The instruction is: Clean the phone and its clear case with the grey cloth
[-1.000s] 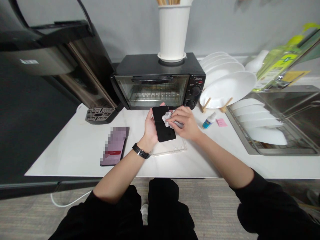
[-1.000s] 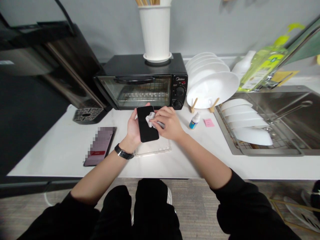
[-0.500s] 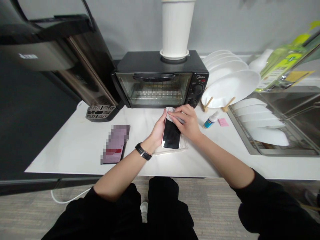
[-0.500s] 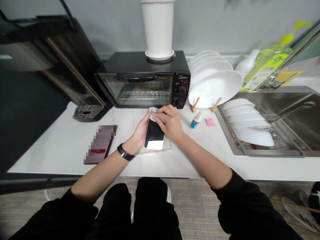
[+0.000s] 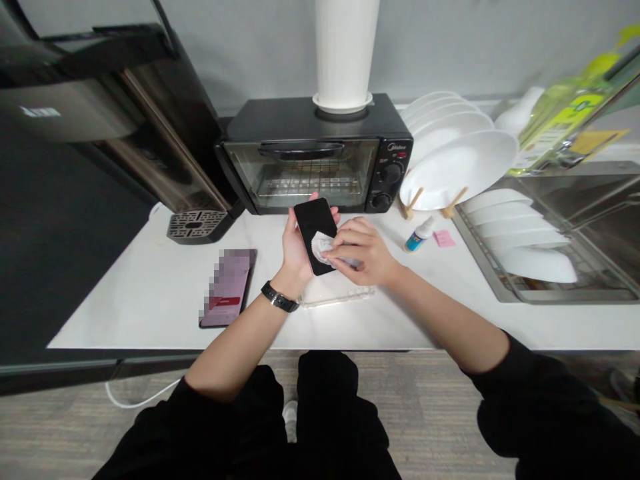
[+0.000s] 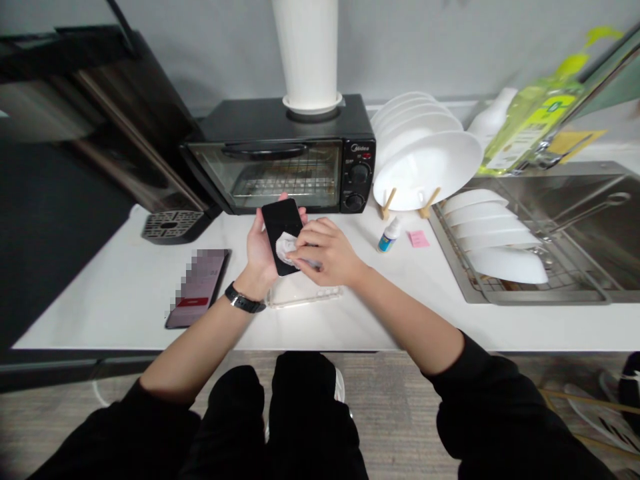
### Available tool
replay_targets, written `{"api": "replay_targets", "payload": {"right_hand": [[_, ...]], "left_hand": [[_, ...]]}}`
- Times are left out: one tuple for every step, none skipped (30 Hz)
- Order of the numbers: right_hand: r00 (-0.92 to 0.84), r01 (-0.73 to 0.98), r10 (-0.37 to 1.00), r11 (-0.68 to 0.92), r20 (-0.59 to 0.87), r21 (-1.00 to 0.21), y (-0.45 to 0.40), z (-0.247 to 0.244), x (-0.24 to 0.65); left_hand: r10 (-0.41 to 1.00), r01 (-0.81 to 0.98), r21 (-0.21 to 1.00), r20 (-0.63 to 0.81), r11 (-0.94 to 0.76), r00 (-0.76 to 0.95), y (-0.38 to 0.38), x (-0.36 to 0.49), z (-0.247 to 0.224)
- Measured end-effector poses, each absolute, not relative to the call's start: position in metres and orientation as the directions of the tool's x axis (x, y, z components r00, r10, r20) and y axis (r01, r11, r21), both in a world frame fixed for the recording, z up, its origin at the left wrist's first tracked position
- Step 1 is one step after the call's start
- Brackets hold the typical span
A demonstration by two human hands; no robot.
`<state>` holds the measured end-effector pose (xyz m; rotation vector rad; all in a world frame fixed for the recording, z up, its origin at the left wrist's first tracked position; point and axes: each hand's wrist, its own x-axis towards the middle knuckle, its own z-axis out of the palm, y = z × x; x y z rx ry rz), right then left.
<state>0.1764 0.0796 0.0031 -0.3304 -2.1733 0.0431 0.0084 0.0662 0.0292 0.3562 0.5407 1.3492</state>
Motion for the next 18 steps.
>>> {"api": "replay_targets", "payload": {"right_hand": [[-0.531, 0.269, 0.277, 0.951, 0.801, -0.15, 0.082, 0.003, 0.178], [-0.508, 0.314, 0.304, 0.937, 0.806, -0.155, 0.084, 0.003, 0.181], [-0.481, 0.356, 0.332, 0.92, 0.811, -0.166, 0.086, 0.003, 0.183], [-0.452, 0.392, 0.358, 0.902, 0.817, -0.178, 0.089, 0.003, 0.184], [-0.423, 0.424, 0.379, 0.886, 0.823, -0.19, 0.09, 0.002, 0.186], [-0.393, 0.451, 0.394, 0.87, 0.831, -0.199, 0.092, 0.001, 0.187], [-0.367, 0.473, 0.4, 0.858, 0.84, -0.201, 0.093, 0.001, 0.188], [-0.343, 0.49, 0.399, 0.848, 0.851, -0.2, 0.094, 0.0, 0.188], [-0.321, 0.503, 0.395, 0.841, 0.861, -0.198, 0.095, -0.001, 0.188], [-0.302, 0.509, 0.393, 0.836, 0.868, -0.202, 0.095, -0.002, 0.188], [-0.284, 0.511, 0.398, 0.832, 0.872, -0.213, 0.095, -0.003, 0.187], [-0.267, 0.51, 0.41, 0.828, 0.872, -0.233, 0.095, -0.004, 0.186], [-0.249, 0.508, 0.427, 0.822, 0.869, -0.258, 0.095, -0.004, 0.185], [-0.234, 0.505, 0.445, 0.815, 0.864, -0.283, 0.095, -0.005, 0.184], [-0.224, 0.501, 0.461, 0.81, 0.858, -0.304, 0.094, -0.005, 0.183], [-0.221, 0.496, 0.472, 0.808, 0.854, -0.318, 0.093, -0.006, 0.181], [-0.224, 0.49, 0.474, 0.81, 0.852, -0.322, 0.093, -0.006, 0.18], [-0.231, 0.481, 0.469, 0.816, 0.852, -0.319, 0.092, -0.006, 0.179]], "left_hand": [[0.976, -0.816, 0.537, -0.155, 0.213, 0.153, 0.066, 0.009, 0.029], [0.972, -0.811, 0.536, -0.148, 0.235, 0.184, 0.065, 0.009, 0.03], [0.966, -0.804, 0.536, -0.144, 0.257, 0.213, 0.065, 0.01, 0.03], [0.961, -0.797, 0.537, -0.145, 0.275, 0.234, 0.064, 0.012, 0.03], [0.957, -0.792, 0.538, -0.149, 0.288, 0.247, 0.063, 0.013, 0.03], [0.953, -0.787, 0.537, -0.155, 0.302, 0.261, 0.063, 0.015, 0.029], [0.948, -0.785, 0.532, -0.162, 0.319, 0.275, 0.062, 0.017, 0.029], [0.942, -0.787, 0.519, -0.168, 0.335, 0.29, 0.062, 0.018, 0.028], [0.936, -0.791, 0.5, -0.173, 0.352, 0.307, 0.062, 0.02, 0.027], [0.929, -0.796, 0.479, -0.177, 0.37, 0.325, 0.062, 0.021, 0.027], [0.921, -0.795, 0.465, -0.183, 0.39, 0.345, 0.061, 0.022, 0.026], [0.91, -0.785, 0.46, -0.199, 0.414, 0.363, 0.061, 0.023, 0.025], [0.897, -0.768, 0.463, -0.226, 0.443, 0.381, 0.061, 0.023, 0.024], [0.881, -0.745, 0.47, -0.26, 0.473, 0.395, 0.06, 0.024, 0.023], [0.866, -0.724, 0.475, -0.301, 0.5, 0.4, 0.06, 0.025, 0.022], [0.855, -0.715, 0.472, -0.334, 0.517, 0.397, 0.06, 0.026, 0.021], [0.85, -0.717, 0.463, -0.359, 0.521, 0.386, 0.06, 0.027, 0.02], [0.849, -0.726, 0.453, -0.373, 0.518, 0.373, 0.06, 0.027, 0.02]]}}
